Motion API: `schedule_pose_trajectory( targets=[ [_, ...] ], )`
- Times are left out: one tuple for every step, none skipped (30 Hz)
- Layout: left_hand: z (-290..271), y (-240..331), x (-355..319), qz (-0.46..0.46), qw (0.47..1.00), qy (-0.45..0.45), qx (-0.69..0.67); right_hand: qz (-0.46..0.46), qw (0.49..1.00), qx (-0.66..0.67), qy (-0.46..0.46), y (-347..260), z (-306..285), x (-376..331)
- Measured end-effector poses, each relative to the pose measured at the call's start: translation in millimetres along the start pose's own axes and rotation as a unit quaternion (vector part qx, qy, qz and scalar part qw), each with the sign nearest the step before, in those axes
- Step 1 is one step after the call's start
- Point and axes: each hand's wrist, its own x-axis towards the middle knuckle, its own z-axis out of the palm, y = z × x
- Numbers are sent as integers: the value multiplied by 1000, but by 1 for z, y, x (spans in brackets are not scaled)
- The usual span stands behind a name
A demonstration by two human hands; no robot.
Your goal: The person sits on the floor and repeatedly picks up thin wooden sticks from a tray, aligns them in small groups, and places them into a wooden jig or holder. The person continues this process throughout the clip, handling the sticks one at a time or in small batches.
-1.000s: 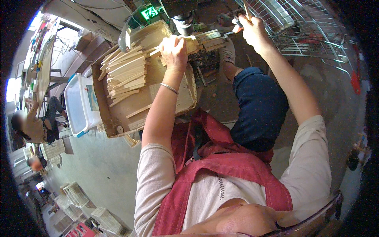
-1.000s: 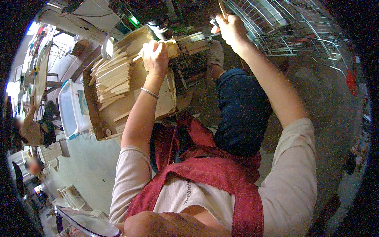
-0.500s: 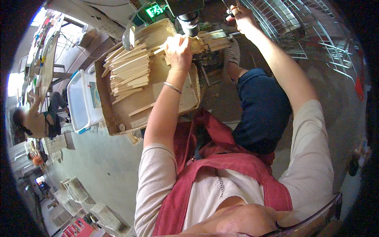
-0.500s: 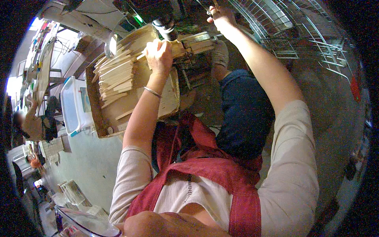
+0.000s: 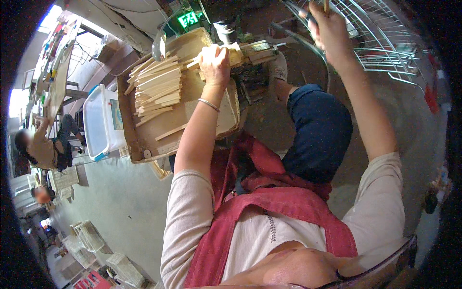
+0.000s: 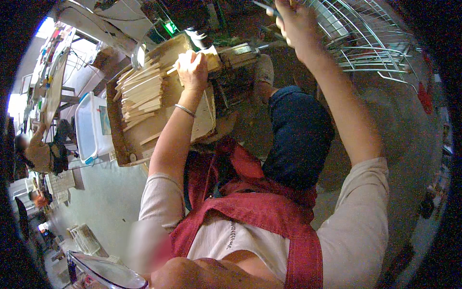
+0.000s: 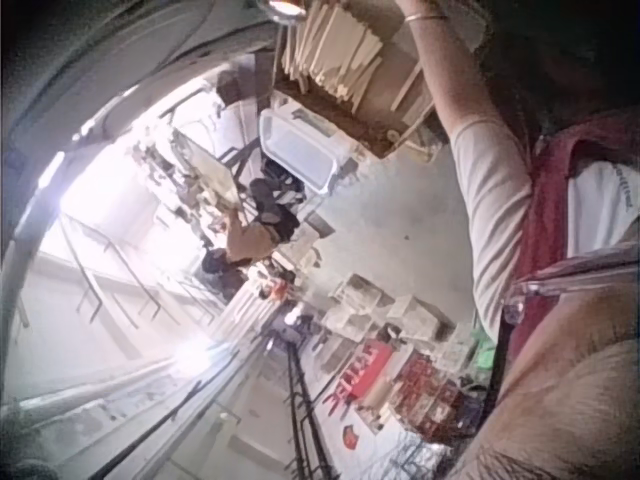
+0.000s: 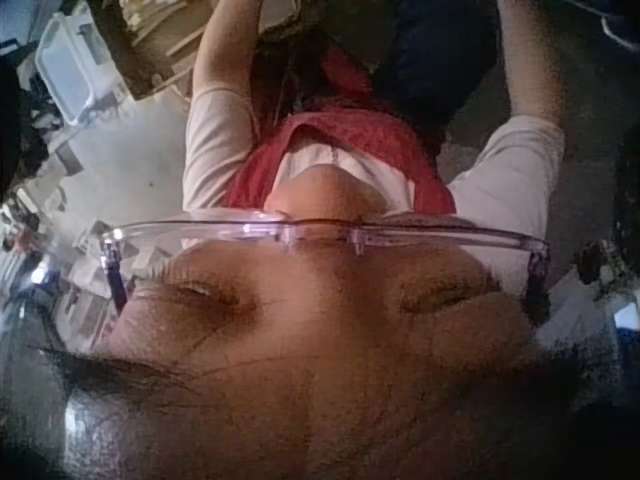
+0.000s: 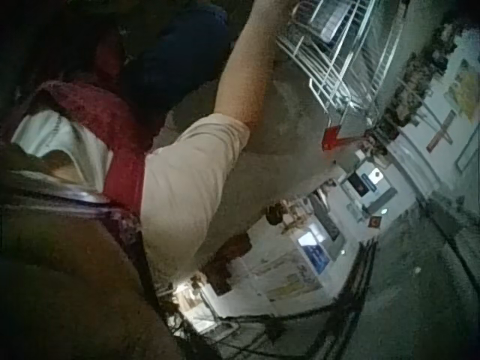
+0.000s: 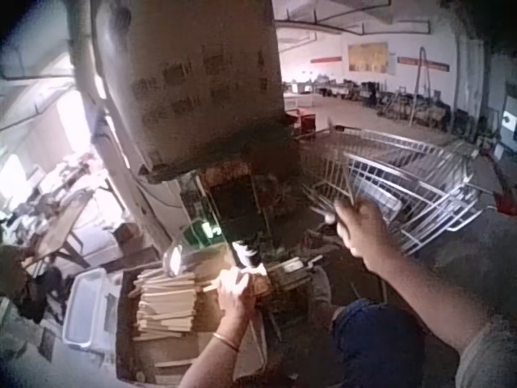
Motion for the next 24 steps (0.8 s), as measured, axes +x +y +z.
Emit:
schedule_pose_trajectory(
  targets=[
    [0, 0, 1, 2, 1000, 2, 0, -52, 998, -6, -21, -11, -9, 12],
    [-2, 0, 1, 3, 1000, 1, 1, -24, 998, 49, 21, -23, -6, 31],
    [-3, -1, -2, 1, 1000, -2, 6, 6, 993, 103, 59, -34, 2, 49],
    [-5, 0, -2, 0, 1000, -3, 6, 24, 992, 114, 47, -47, 1, 57],
    [-8, 2, -2, 1, 1000, -2, 5, 43, 991, 124, 34, -59, 0, 62],
    [-5, 13, 8, 10, 1000, 5, -11, 57, 989, 130, 37, -73, -11, 61],
    [-2, 25, 18, 20, 999, 11, -27, 40, 989, 124, 63, -84, -19, 52],
    [-17, 19, 9, 8, 1000, -14, -26, 32, 989, 133, 57, -86, -3, 41],
    [-26, 11, 2, 2, 1000, -24, -8, 25, 988, 142, 52, -86, 9, 32],
    [-30, 10, -2, 1, 1000, -28, -3, 74, 968, 239, 35, -65, 9, 22],
    [-32, 11, -3, 2, 999, -32, -3, 60, 981, 185, 6, -34, 6, 1],
    [-37, 12, -6, -8, 998, -67, 18, 143, 962, 231, 31, -23, 25, -36],
    [-34, 13, -6, 0, 998, -61, 11, 164, 964, 205, -37, -7, 32, -69],
    [-28, 14, -7, 11, 998, -55, 4, 85, 982, 163, -44, 37, 42, -90],
    [-24, 15, -10, 20, 998, -54, -2, 66, 991, 87, -75, 63, 51, -104],
    [-31, 18, -9, 21, 996, -87, -3, 43, 993, 11, -106, 89, 63, -119],
    [-37, 17, -10, 26, 996, -85, -11, 18, 992, -83, -94, 105, 81, -128],
    [-41, 16, -10, 33, 996, -84, -20, 9, 988, -109, -104, 130, 94, -127],
    [-45, 13, -11, 38, 996, -82, -26, 0, 984, -134, -116, 133, 106, -121],
    [-42, 9, -15, 43, 996, -73, -17, -18, 980, -169, -105, 136, 115, -115],
    [-45, 10, -13, 32, 994, -98, -22, -28, 977, -193, -91, 133, 122, -111],
    [-49, 11, -12, 23, 992, -122, -28, -38, 972, -218, -76, 131, 129, -106],
    [-52, 12, -10, 13, 989, -145, -34, -47, 967, -242, -60, 130, 133, -100],
    [-54, 12, -11, 14, 992, -111, -55, -62, 962, -262, -54, 132, 137, -95]
  ],
)
